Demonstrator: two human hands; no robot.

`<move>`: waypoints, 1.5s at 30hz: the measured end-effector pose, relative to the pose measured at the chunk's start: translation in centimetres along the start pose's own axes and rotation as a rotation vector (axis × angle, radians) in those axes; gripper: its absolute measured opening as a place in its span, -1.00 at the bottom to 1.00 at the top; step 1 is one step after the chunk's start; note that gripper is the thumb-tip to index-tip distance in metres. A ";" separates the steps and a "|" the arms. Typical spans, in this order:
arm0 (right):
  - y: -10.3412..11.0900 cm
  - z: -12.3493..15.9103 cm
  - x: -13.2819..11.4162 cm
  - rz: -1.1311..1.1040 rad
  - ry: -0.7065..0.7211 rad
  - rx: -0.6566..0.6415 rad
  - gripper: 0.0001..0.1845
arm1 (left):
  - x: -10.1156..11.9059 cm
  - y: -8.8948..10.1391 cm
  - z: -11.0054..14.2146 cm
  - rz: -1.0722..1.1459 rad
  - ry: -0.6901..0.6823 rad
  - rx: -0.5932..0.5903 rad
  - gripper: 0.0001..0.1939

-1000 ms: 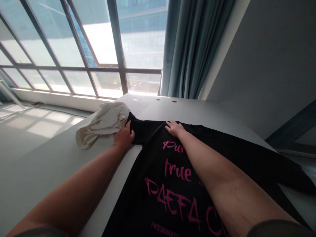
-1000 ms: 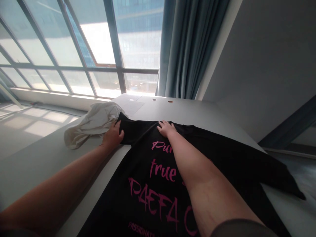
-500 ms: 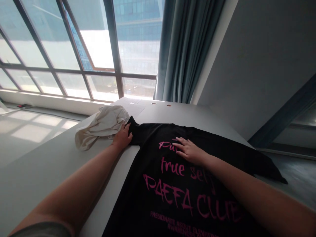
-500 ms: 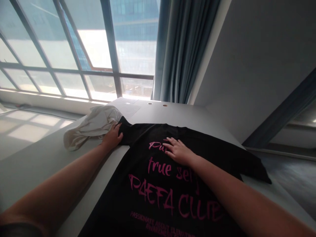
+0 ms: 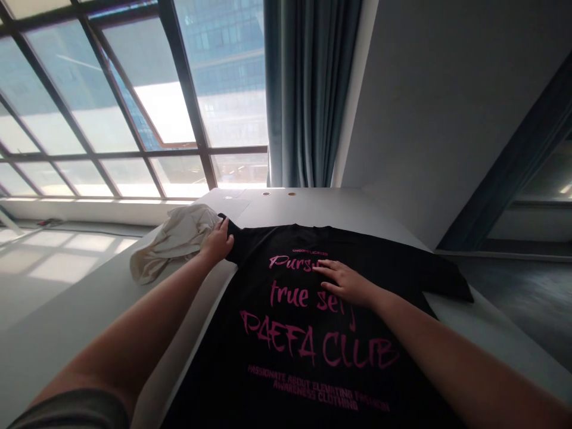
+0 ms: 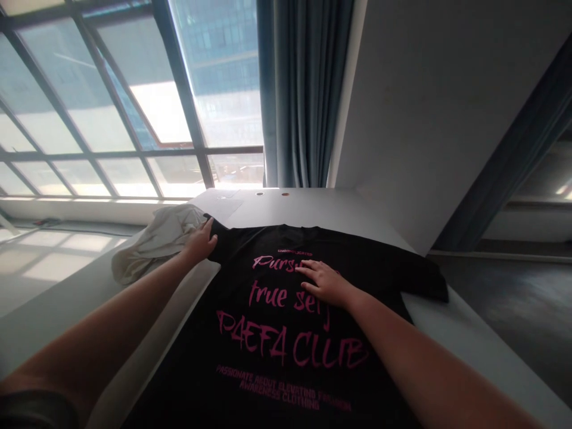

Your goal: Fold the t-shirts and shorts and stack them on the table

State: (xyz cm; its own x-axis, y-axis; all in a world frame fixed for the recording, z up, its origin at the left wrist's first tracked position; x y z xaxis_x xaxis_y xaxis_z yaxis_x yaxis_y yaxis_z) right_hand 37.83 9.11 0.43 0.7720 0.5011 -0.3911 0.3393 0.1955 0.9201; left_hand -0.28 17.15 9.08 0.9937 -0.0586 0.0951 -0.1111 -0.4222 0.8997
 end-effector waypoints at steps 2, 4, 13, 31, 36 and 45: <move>0.2 0.2 0.1 -0.002 0.017 -0.004 -0.33 | 2.7 0.6 -1.0 -0.040 -0.063 -0.056 -0.28; 0.3 0.3 0.2 -0.006 0.027 -0.004 -0.32 | 5.7 0.8 -1.6 -0.089 -0.139 -0.123 -0.29; 0.8 0.6 0.2 -0.024 0.033 0.026 -0.34 | 17.0 -2.9 1.1 -0.159 -0.493 -0.369 -0.32; 0.1 -0.3 1.2 -0.041 0.037 0.055 -0.36 | 13.0 -14.2 -2.5 -0.103 -0.099 -0.549 -0.18; 0.3 -0.3 1.0 -0.043 0.046 0.064 -0.37 | 13.6 -15.4 -3.4 -0.092 -0.007 -0.576 -0.16; 0.1 -0.3 1.1 -0.058 0.034 0.022 -0.36 | 11.4 -13.1 -4.0 -0.091 0.079 -0.364 -0.15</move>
State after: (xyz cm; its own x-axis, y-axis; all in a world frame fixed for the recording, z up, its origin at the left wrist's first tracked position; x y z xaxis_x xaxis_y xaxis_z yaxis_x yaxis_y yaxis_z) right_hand 38.55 9.89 0.13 0.7318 0.5180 -0.4429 0.3951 0.2070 0.8950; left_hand 12.57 25.64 0.14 0.9988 0.0403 0.0279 -0.0250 -0.0723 0.9971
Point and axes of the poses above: each hand's wrist, its own z-axis away from the middle knuckle, its own y-axis out of the back of the hand, x = y × z, the point moved 9 cm from there along -z, towards the middle knuckle, and after that the axes turned 6 degrees about -z, right-handed, at the moved point
